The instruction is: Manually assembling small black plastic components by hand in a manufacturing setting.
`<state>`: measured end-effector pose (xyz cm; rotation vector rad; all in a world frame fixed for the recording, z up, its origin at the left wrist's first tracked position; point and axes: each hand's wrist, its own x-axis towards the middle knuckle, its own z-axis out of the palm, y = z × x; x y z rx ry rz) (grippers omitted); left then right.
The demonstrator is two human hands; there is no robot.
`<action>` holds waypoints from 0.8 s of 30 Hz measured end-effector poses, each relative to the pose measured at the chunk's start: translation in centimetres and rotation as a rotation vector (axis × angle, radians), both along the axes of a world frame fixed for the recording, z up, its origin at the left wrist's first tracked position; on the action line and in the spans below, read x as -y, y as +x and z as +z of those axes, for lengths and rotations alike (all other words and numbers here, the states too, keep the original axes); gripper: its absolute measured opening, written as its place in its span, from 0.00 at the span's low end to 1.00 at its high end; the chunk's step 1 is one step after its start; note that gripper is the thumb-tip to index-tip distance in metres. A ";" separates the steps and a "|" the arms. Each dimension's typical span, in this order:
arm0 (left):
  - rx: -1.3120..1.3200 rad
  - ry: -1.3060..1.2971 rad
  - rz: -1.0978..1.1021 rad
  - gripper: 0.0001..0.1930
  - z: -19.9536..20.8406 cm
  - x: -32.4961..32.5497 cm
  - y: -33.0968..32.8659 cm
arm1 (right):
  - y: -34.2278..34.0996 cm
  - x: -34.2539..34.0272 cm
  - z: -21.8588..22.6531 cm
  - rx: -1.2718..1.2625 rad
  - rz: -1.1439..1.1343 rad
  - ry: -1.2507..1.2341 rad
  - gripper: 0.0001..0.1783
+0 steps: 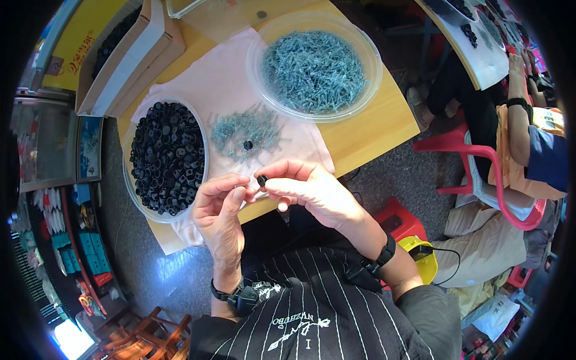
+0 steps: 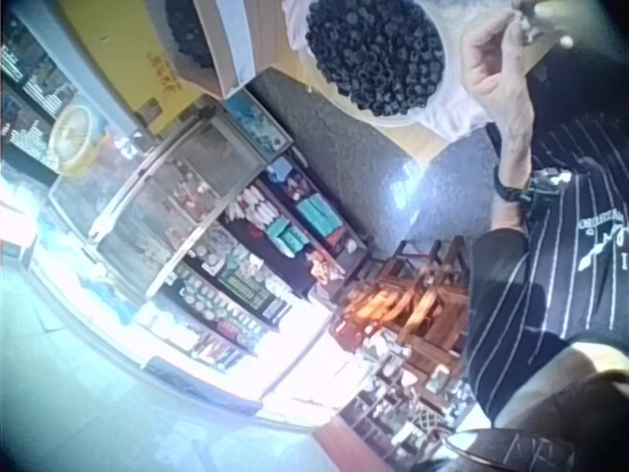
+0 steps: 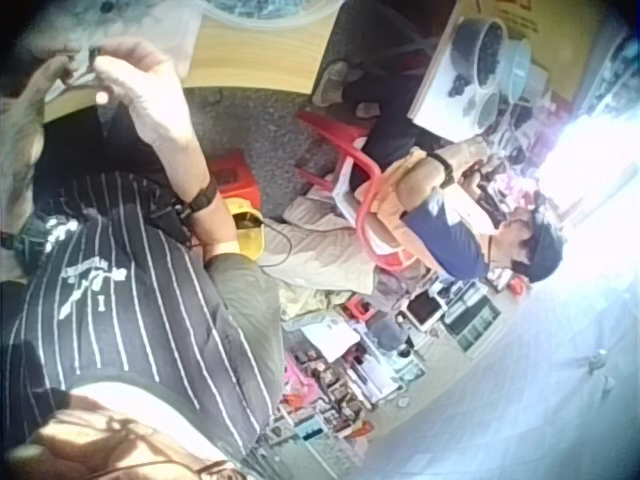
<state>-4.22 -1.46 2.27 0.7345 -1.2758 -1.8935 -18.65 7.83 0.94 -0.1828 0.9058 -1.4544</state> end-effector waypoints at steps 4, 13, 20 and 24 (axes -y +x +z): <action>-0.091 0.023 0.009 0.08 -0.7 -0.2 0.2 | 0.4 0.1 0.1 0.077 0.035 -0.003 0.15; 0.039 -0.103 0.015 0.07 -1.2 -0.2 0.6 | 0.8 0.3 -0.2 0.167 0.028 -0.040 0.14; 0.155 -0.266 0.035 0.07 -1.1 0.0 0.6 | 1.1 0.2 -0.7 0.214 0.004 -0.049 0.14; 0.298 -0.520 0.069 0.09 -0.3 0.0 0.6 | 1.3 0.3 -0.5 0.140 -0.015 -0.016 0.15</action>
